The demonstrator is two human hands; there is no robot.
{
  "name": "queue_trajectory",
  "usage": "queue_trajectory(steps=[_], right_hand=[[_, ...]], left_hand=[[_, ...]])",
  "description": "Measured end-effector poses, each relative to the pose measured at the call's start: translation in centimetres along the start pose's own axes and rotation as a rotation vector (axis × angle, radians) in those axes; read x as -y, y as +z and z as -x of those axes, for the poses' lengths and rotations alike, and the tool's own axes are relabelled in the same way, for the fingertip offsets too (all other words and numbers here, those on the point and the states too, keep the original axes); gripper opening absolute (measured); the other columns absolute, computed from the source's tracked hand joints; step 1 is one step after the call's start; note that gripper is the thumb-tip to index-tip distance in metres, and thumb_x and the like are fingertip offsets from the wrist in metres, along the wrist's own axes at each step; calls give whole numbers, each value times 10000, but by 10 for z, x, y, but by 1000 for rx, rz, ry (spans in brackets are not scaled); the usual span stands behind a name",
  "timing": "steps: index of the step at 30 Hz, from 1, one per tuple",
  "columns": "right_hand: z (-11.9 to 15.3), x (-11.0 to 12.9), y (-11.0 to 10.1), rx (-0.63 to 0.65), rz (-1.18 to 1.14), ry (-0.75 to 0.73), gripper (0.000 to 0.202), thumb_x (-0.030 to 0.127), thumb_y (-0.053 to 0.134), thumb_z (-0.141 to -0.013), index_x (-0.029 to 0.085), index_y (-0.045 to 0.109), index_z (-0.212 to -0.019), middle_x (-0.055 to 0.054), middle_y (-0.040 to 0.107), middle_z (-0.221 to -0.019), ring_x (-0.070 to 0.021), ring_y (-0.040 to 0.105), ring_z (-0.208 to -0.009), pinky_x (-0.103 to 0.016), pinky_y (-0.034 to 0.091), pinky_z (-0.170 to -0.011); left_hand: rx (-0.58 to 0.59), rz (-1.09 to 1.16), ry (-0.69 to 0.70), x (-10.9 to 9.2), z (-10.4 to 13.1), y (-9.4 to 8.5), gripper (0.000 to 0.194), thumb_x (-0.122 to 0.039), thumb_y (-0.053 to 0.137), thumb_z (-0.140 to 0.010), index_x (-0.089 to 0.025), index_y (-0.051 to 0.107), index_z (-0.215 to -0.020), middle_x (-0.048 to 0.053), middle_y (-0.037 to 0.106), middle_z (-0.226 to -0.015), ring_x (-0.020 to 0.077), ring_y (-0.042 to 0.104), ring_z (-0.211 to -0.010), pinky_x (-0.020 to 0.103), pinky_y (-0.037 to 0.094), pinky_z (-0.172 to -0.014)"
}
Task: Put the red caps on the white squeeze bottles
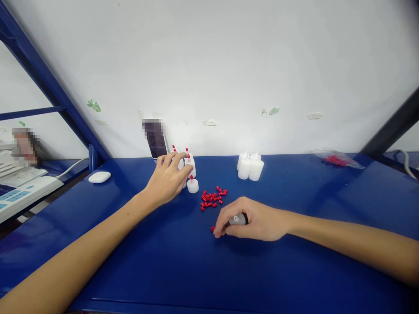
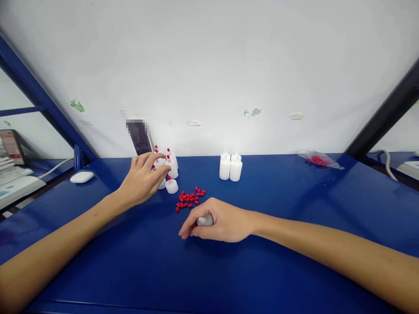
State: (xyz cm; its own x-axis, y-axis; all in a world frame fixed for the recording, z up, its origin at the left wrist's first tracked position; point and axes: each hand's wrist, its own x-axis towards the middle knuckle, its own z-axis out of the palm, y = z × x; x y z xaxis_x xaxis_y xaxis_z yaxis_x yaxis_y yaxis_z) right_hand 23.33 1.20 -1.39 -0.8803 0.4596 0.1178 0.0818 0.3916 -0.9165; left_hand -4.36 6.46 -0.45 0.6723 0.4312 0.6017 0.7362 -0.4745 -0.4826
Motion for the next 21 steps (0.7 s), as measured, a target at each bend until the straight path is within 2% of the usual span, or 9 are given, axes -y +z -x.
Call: queue_trajectory(steps=[2,4,6,8,11,14,16,21], right_hand=[[0,-1,2,-41,-41,22,195,166,615,-924,119,726,-1077,-99,754,-978,-177,700,-914,-303,539,-843],[0,-3,3,-94,-45,48,185,225,625,-937,118,725,-1050,-83,743,-904,-162,683,-825,-272,531,-764],[1,-6,4,-137,-5,69,195,261,613,-948,120,734,-1009,-54,709,-799,-140,632,-708,-237,491,-655],[3,-7,5,-183,60,64,214,276,587,-958,128,737,-993,-21,655,-708,-120,554,-611,-222,430,-576],[7,-8,6,-259,179,-14,231,292,558,-962,134,727,-960,-19,634,-721,-123,503,-604,-243,401,-588],[9,-8,6,-294,241,-153,308,357,495,-981,134,691,-900,-53,656,-805,-161,546,-699,-285,420,-678],[10,-10,6,-322,226,-202,392,408,423,-999,136,663,-851,-52,630,-769,-172,548,-692,-296,413,-672],[9,-12,7,-395,191,-150,445,400,360,-1019,145,616,-759,-13,521,-643,-148,485,-592,-276,369,-591]], left_hand=[[-52,76,64,0,-2,-6,160,-177,521,-934,-165,665,-1002,162,633,-1151,302,556,-1016,421,426,-792],[-38,203,212,-5,-5,-15,165,-181,499,-945,-155,654,-994,105,653,-938,222,570,-823,355,423,-716],[41,313,357,-15,-7,-24,174,-189,476,-953,-159,648,-949,43,610,-755,176,531,-672,322,394,-642],[142,369,414,-27,-9,-31,183,-210,474,-950,-172,636,-873,19,583,-680,169,518,-620,327,376,-626],[268,419,403,-40,-10,-34,166,-248,513,-921,-182,601,-797,18,604,-674,177,544,-616,343,387,-661],[345,432,362,-43,-7,-31,186,-307,533,-925,-180,588,-800,32,625,-684,188,577,-613,340,404,-655],[386,426,330,-43,-5,-29,222,-343,516,-950,-177,588,-822,37,628,-678,188,589,-591,324,402,-608],[439,416,343,-47,-3,-25,227,-306,460,-988,-177,576,-841,21,625,-653,167,566,-506,301,328,-496]])
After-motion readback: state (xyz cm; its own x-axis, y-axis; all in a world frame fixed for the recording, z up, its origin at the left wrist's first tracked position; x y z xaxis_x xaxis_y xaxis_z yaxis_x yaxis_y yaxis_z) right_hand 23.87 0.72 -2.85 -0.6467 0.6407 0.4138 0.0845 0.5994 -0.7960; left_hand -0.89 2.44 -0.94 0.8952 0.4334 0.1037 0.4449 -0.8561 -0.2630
